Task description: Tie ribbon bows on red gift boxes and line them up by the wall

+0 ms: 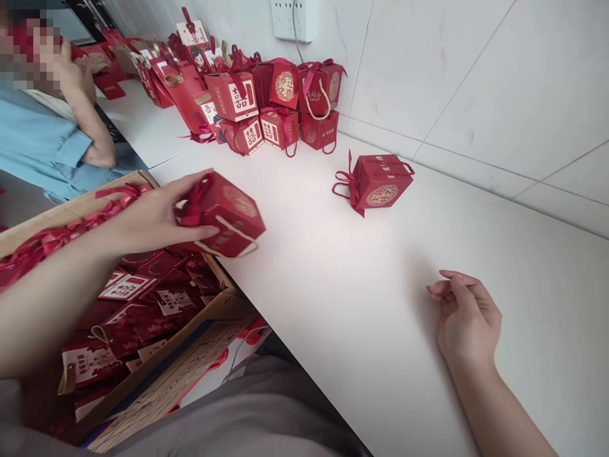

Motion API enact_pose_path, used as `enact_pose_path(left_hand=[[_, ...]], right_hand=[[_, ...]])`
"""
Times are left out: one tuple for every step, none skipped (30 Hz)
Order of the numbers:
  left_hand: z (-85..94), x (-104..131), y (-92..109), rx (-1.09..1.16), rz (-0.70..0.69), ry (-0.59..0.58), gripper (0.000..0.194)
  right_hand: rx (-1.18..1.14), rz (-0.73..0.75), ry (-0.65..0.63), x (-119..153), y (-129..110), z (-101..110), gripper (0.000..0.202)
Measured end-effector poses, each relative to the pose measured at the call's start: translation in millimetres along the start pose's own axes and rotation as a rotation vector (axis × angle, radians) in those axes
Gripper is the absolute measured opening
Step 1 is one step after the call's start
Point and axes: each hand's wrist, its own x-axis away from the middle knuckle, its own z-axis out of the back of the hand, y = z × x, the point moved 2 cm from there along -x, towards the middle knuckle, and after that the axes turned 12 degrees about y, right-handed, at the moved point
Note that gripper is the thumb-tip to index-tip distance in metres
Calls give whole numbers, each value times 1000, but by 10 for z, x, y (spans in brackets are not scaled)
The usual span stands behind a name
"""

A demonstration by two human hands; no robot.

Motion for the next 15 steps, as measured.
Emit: enact_pose_path(left_hand=[[-129,-66,131,5,-50,-13,98],[-245,-122,256,20,-86,-36,96],[-346,-167,372,51,-119,-86,95],[-429,-198,476,99,-144,-167,93],[-486,-216,564,157,-158,-258,89],[-515,-224,633,215,-161,-339,84],[-514,-225,678,262,-153,-384,79],[-486,-224,695,293,-136,-379,75],[-436,-223,682,302,-114,-325,72],[-370,-221,637,292,-91,-241,71],[-298,-216,558,264,-65,-154,70],[-226,-206,445,221,-34,-81,68],[-161,-188,295,163,6,-41,65],[-106,-159,110,87,60,-35,62],[-55,-115,-108,-7,126,-31,62]], right_hand=[[-4,6,-9,-1,-2,0,13],[-4,10,-20,-2,-3,2,12],[-3,14,-29,-4,-4,5,12],[-2,16,-35,-5,-5,10,11],[0,14,-40,-7,-5,15,11],[2,9,-44,-8,-5,18,11],[2,3,-46,-9,-5,21,11],[0,-2,-47,-11,-6,22,11],[-3,-7,-49,-12,-6,22,11],[-4,-9,-49,-14,-7,21,11],[-4,-10,-46,-15,-8,20,11],[-2,-8,-42,-16,-10,20,11],[-2,-5,-38,-17,-13,21,10],[-2,0,-33,-16,-16,24,10],[-2,6,-27,-15,-20,28,9]])
